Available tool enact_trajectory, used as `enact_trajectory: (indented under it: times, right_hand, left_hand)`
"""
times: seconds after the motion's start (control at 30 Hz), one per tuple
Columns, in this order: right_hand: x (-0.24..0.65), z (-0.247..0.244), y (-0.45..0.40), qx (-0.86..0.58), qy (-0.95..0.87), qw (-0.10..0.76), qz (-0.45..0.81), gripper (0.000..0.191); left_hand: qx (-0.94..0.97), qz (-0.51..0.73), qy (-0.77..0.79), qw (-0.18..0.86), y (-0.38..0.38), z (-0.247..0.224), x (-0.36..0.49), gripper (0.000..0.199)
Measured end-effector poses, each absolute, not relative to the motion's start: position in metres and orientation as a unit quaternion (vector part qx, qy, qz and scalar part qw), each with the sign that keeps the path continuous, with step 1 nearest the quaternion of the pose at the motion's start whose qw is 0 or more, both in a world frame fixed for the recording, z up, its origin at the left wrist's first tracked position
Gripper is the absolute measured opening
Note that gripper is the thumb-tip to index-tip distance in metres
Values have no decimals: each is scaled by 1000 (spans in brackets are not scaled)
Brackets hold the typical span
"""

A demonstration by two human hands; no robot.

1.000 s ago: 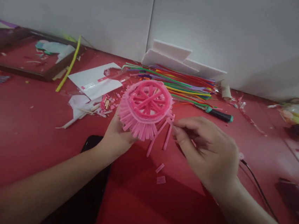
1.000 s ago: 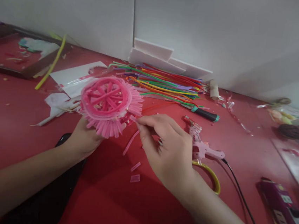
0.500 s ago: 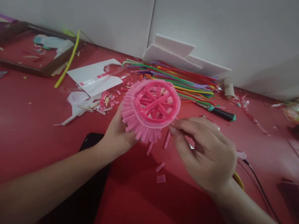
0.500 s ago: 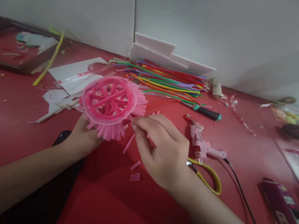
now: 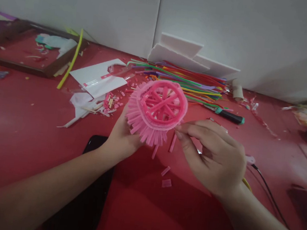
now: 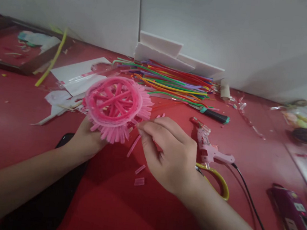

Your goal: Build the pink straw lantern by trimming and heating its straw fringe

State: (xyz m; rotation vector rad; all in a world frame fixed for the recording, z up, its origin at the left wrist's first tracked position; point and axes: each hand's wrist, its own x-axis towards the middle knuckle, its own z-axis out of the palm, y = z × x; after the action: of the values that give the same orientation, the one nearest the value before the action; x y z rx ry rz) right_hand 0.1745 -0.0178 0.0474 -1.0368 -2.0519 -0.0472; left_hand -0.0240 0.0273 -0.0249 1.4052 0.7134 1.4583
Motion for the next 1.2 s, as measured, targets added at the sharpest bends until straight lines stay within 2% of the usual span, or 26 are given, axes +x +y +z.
enact_trajectory:
  times: [0.2, 0.4, 0.77, 0.97, 1.2]
  right_hand:
    - [175, 48, -18, -409, -821, 397, -30, 18]
    - [176, 49, -19, -410, -822, 393, -31, 21]
    - [174, 46, -21, -412, -823, 390, -42, 24]
    - [175, 47, -20, -405, -826, 387, -53, 21]
    - [173, 44, -21, -414, -824, 385, -47, 23]
  left_hand:
    - [572, 604, 274, 483, 28, -28, -24, 43]
    - [555, 605, 279, 499, 27, -27, -22, 69]
    - [552, 599, 303, 495, 27, -16, -20, 49]
    - [556, 586, 317, 497, 26, -14, -20, 63]
    - [542, 574, 323, 523, 26, -18, -21, 69]
